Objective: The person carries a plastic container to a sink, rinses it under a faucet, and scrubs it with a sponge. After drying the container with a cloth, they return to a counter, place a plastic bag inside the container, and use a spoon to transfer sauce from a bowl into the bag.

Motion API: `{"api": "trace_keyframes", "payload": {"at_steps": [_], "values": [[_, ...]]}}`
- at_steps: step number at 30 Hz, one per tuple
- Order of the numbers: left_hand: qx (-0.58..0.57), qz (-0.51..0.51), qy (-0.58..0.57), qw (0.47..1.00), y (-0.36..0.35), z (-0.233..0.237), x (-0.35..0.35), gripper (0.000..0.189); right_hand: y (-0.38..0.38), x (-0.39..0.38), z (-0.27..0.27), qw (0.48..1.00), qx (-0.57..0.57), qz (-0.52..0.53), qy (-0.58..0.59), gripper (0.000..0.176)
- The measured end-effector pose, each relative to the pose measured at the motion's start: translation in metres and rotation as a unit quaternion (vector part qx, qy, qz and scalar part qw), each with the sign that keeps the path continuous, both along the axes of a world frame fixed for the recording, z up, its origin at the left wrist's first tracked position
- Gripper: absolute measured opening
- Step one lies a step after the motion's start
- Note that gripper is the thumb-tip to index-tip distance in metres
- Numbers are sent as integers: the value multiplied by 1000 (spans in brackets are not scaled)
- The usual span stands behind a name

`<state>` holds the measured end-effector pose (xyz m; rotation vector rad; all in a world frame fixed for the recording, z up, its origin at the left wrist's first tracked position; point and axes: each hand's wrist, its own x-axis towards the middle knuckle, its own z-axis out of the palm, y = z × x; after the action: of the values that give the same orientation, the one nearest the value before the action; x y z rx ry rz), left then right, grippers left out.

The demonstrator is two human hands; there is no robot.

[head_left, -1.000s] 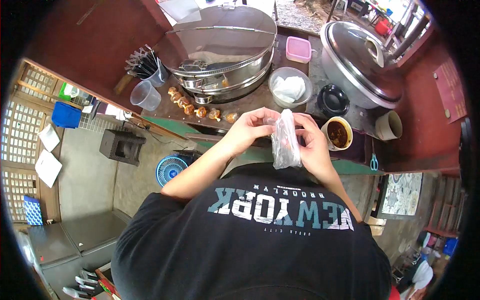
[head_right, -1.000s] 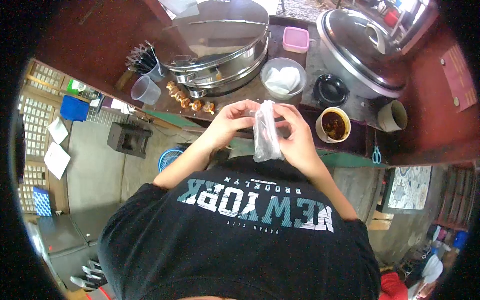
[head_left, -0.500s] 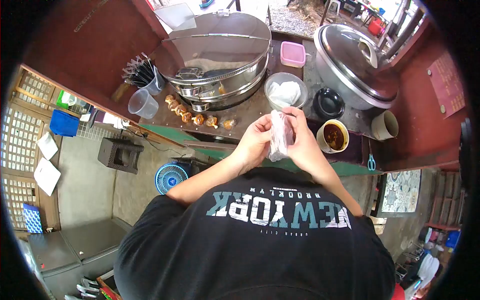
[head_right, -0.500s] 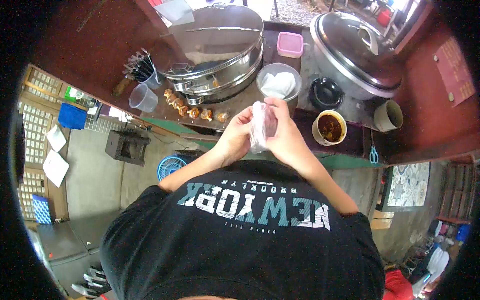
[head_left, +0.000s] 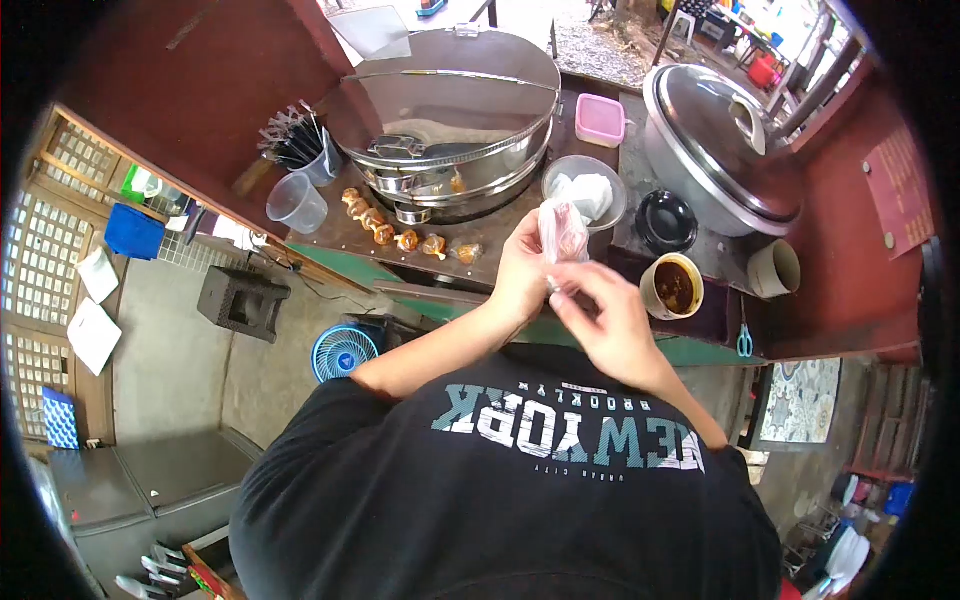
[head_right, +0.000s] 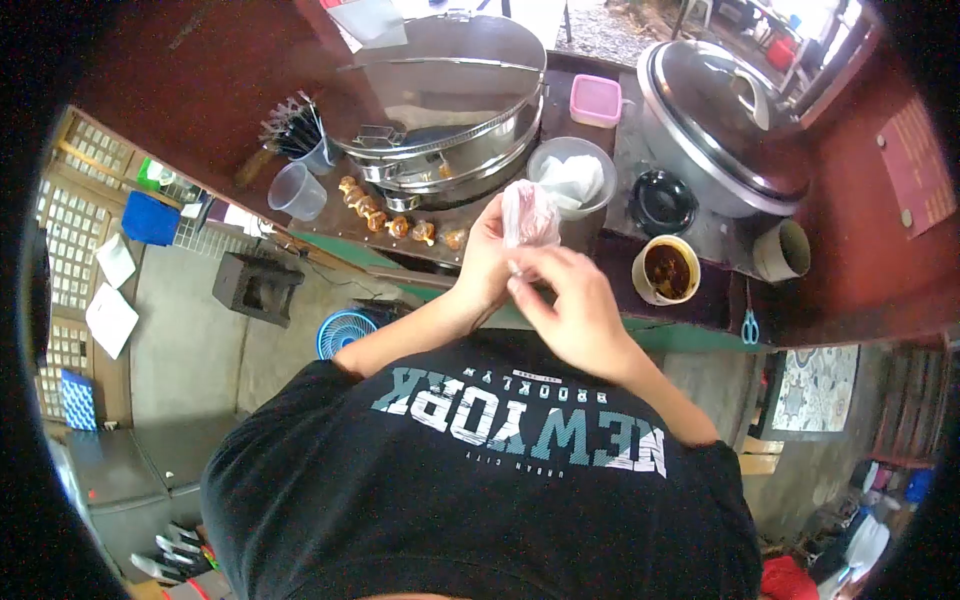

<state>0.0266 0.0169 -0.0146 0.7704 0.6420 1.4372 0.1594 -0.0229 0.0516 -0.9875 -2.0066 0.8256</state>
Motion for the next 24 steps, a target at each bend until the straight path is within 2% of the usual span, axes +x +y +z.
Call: {"api": "trace_keyframes", "payload": {"at_steps": [2, 4, 6, 8, 11, 12, 14, 15, 16, 17, 18, 20, 21, 22, 23, 24], "values": [[-32, 19, -11, 999, 4, -3, -1, 37, 0, 0, -4, 998, 54, 32, -22, 22], [-50, 32, -39, 997, 8, -6, -1, 35, -1, 4, 2, 988, 143, -17, -61, 21], [-33, 32, -2, 999, 4, -3, -4, 33, 5, 9, 22, 972, 192, -56, -120, 30], [5, 35, 110, 993, -4, 1, -3, 34, 5, 3, 32, 951, 212, -120, -191, 34], [58, -30, 93, 993, -12, -1, -5, 39, 16, -4, 22, 945, 201, -86, -243, 33], [68, -27, 136, 988, -13, -4, -5, 41, 19, -6, 19, 945, 194, -66, -254, 32], [52, -78, 32, 995, -15, -2, -3, 41, 23, -7, 11, 983, 111, -40, -140, 30], [36, -83, 29, 995, -16, -6, -2, 40, 25, -8, 8, 996, 66, -47, -35, 30], [19, -96, 22, 995, -17, -3, -3, 38, 26, -9, 4, 996, 15, -58, 66, 31], [10, -99, -8, 995, -17, -2, -6, 37, 28, -7, 3, 991, -22, -74, 106, 39], [-2, -106, -40, 994, -18, -1, -8, 36, 34, 0, -2, 982, -107, -68, 142, 49], [-21, -116, -109, 987, -22, 4, -7, 34, 41, 7, -25, 916, -277, -27, 290, 54], [-33, -125, -145, 981, -22, 2, -10, 34, 42, 7, -33, 903, -291, 26, 316, 53], [-49, -139, -183, 972, -22, -1, -11, 34, 39, 2, -34, 882, -302, 33, 360, 49], [-51, -127, -166, 977, -25, 2, -12, 32, 37, -2, -34, 885, -323, -7, 336, 45], [-48, -116, -148, 981, -28, 6, -16, 30, 38, 0, -45, 879, -308, 22, 364, 42]]}}
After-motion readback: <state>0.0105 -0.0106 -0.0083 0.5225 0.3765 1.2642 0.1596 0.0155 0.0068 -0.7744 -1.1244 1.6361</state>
